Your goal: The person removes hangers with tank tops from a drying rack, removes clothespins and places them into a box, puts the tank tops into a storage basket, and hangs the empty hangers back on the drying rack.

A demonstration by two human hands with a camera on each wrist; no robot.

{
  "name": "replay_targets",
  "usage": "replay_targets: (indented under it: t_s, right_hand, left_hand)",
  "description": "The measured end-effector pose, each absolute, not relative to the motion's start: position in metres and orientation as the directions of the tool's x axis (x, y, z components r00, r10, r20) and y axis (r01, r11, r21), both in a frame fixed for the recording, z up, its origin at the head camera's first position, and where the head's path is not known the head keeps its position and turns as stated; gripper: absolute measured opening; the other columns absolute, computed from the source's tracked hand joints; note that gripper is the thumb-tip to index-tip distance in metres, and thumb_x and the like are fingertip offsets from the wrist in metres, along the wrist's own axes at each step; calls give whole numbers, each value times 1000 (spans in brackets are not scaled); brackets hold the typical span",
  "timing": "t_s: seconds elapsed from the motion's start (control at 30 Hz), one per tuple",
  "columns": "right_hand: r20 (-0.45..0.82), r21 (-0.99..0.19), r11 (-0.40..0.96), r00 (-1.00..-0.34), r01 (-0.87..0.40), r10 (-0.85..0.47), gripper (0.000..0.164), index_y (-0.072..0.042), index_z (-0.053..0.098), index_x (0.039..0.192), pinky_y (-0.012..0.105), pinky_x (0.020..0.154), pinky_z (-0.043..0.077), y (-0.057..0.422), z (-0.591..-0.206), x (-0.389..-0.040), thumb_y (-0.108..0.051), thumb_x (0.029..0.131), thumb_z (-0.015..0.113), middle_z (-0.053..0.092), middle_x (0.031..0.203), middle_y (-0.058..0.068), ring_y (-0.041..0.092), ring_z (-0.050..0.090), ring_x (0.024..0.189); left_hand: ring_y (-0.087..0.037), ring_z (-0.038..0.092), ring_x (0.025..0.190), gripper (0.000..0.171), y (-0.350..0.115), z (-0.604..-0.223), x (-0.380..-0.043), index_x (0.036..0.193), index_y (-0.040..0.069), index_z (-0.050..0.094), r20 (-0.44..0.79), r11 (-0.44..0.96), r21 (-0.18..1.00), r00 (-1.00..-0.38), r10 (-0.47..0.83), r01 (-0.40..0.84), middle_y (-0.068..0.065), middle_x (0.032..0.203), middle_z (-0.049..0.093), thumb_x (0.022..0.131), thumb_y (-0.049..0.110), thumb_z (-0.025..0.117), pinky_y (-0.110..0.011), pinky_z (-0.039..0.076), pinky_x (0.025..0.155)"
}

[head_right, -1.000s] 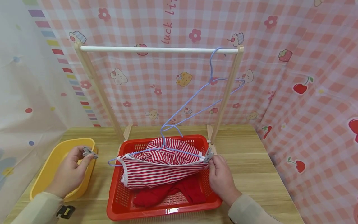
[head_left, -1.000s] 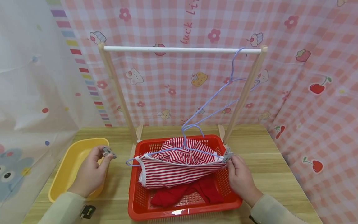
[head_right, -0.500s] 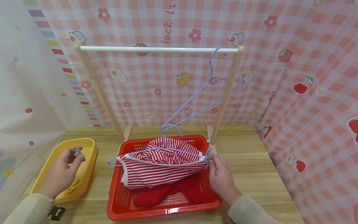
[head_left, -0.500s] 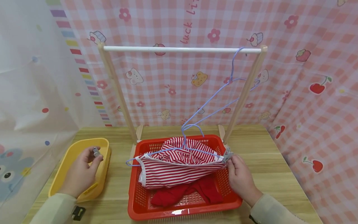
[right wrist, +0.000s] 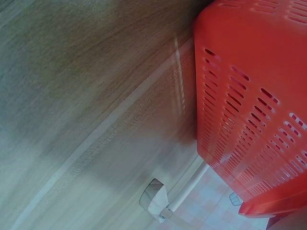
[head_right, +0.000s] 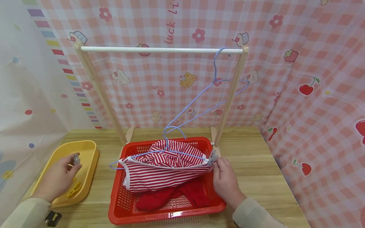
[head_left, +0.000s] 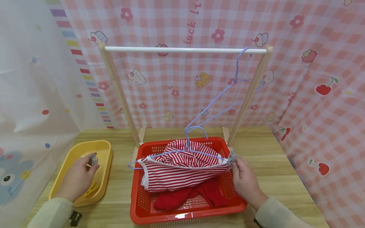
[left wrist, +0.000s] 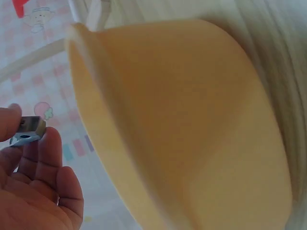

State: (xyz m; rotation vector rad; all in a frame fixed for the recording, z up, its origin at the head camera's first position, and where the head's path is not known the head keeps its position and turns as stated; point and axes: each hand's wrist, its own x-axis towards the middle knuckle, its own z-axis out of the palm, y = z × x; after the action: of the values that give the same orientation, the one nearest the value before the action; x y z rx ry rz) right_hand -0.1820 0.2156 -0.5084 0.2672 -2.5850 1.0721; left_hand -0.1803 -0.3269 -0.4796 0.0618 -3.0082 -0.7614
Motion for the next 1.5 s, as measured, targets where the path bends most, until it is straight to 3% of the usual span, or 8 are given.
replay_targets:
  t_s: [0.2, 0.4, 0.63, 0.8, 0.93, 1.17, 1.4, 1.5]
  right_hand:
    - [342, -660, 699, -939, -275, -46, 18, -11, 63, 97, 28, 74, 44, 216, -509, -182, -2, 107, 51, 56, 93, 1, 13, 47, 87]
    - [335, -657, 705, -941, -267, -45, 18, -10, 62, 96, 29, 74, 44, 216, -508, -183, -2, 107, 51, 56, 93, 2, 13, 47, 87]
    - [337, -654, 709, -941, -265, -42, 17, -9, 65, 100, 30, 75, 45, 216, -508, -183, -3, 107, 51, 59, 95, 2, 14, 48, 89]
    - [367, -640, 714, -929, -284, -40, 17, -9, 65, 99, 32, 76, 46, 215, -509, -182, 0, 106, 52, 59, 94, 2, 13, 49, 89]
    - [359, -645, 711, -933, -279, -40, 17, -8, 66, 102, 32, 77, 47, 215, -509, -182, -1, 106, 52, 61, 96, 2, 14, 50, 90]
    - [362, -644, 711, -931, -282, -41, 17, -7, 68, 106, 34, 79, 48, 216, -508, -182, -1, 107, 51, 63, 98, 3, 14, 51, 93]
    - [364, -642, 714, -931, -279, -36, 17, -8, 67, 105, 34, 80, 48, 215, -509, -183, -1, 106, 52, 63, 97, 2, 14, 51, 93]
    - [357, -648, 710, -933, -276, -37, 17, -8, 67, 103, 33, 78, 48, 215, -508, -182, -1, 107, 52, 61, 96, 1, 14, 50, 92]
  left_hand:
    - [-43, 66, 104, 59, -335, -486, -184, 149, -14, 43, -84, 917, 395, -996, -23, -54, -34, 123, 64, 107, 22, 61, -62, 54, 87]
    - [-51, 65, 111, 60, -339, -491, -184, 148, -14, 45, -156, 940, 334, -988, -19, -71, -37, 125, 63, 106, 24, 62, -69, 51, 95]
    - [-44, 70, 108, 60, -341, -496, -186, 149, -9, 47, -235, 961, 269, -972, 0, -65, -30, 123, 69, 105, 28, 64, -66, 54, 93]
    - [-30, 73, 95, 55, -343, -501, -183, 149, -3, 50, -247, 966, 255, -969, 26, -39, -19, 110, 75, 104, 26, 65, -61, 57, 86]
    - [-30, 73, 93, 53, -345, -504, -181, 145, -1, 54, -255, 966, 256, -966, 38, -30, -16, 106, 76, 102, 26, 68, -61, 57, 85]
    - [-40, 72, 101, 48, -345, -507, -179, 140, -1, 57, -282, 963, 267, -958, 48, -30, -25, 115, 73, 102, 26, 67, -64, 55, 88]
    - [-22, 66, 83, 46, -343, -509, -177, 140, -1, 57, -343, 960, 275, -938, 44, -56, -7, 95, 73, 102, 24, 64, -53, 57, 79]
    - [-20, 64, 80, 44, -343, -510, -176, 139, -1, 59, -332, 963, 267, -942, 55, -38, -4, 92, 72, 102, 23, 65, -51, 57, 78]
